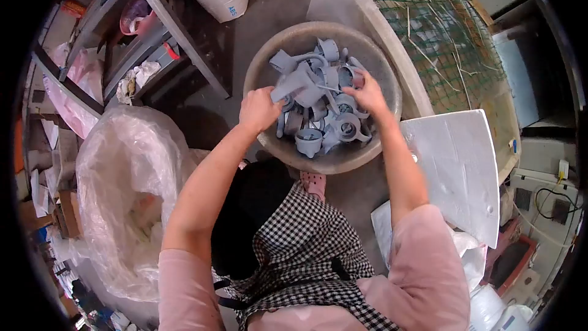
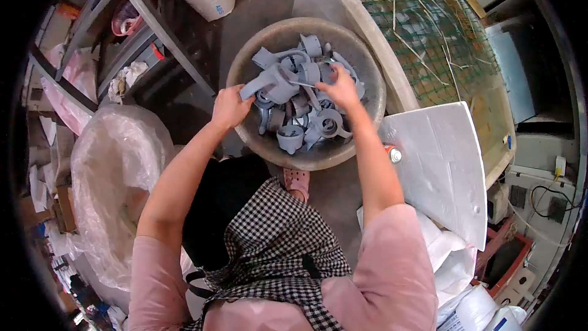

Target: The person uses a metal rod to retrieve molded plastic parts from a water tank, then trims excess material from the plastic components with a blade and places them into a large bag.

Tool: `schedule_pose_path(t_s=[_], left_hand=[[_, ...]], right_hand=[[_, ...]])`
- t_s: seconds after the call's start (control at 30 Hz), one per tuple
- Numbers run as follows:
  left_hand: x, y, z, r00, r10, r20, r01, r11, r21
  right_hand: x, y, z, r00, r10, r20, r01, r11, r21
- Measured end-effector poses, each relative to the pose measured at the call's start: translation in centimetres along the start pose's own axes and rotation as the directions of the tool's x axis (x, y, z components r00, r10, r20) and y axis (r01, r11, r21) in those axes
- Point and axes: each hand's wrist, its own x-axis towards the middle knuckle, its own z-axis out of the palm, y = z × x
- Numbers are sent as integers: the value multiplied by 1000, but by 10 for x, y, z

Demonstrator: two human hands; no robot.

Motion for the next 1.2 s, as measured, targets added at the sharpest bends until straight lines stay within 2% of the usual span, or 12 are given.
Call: schedule_pose_path(t_s=[0.07, 0.17, 0.2, 0.3, 0.37, 0.47, 0.57, 0.67, 0.83, 0.93, 1.1, 1.2], left_hand=[[10, -3, 8, 994, -106, 15, 107, 993, -56], [30, -26, 37, 978, -203, 45, 205, 977, -57], [33, -32, 47, 964, -263, 40, 264, 964, -20], [35, -56, 72, 942, -331, 58, 330, 944, 15], [39, -70, 80, 936, -342, 86, 342, 940, 13], [49, -70, 77, 864, -449, 226, 495, 839, -226], [47, -66, 76, 819, -569, 80, 552, 740, -385], [47, -96, 108, 891, -453, -24, 429, 858, -283], [39, -89, 116, 781, -576, 242, 624, 720, -302], [29, -81, 114, 802, -529, 276, 597, 708, -379], [29, -86, 113, 960, -279, -15, 279, 960, -11], [36, -64, 64, 961, -134, 243, 231, 871, -433]], right_hand=[[-29, 26, 35, 989, -120, -89, 81, 931, -355], [-82, 91, 128, 937, -279, 211, 349, 793, -499], [-99, 74, 137, 922, -87, 376, 329, 685, -649], [-112, 108, 172, 822, -449, 349, 552, 479, -683], [-103, 95, 157, 826, -328, 458, 563, 478, -674], [-97, 84, 134, 798, -221, 561, 562, 608, -561], [-99, 62, 98, 907, -239, 347, 380, 819, -430], [-92, 66, 67, 991, -119, 65, 111, 987, 114], [-88, 59, 25, 970, 216, 113, -238, 738, 631], [-84, 45, 13, 976, 181, 122, -206, 580, 788], [-82, 4, -7, 983, 79, 163, -181, 466, 866], [-82, -21, -13, 986, 4, 165, -155, 368, 917]])
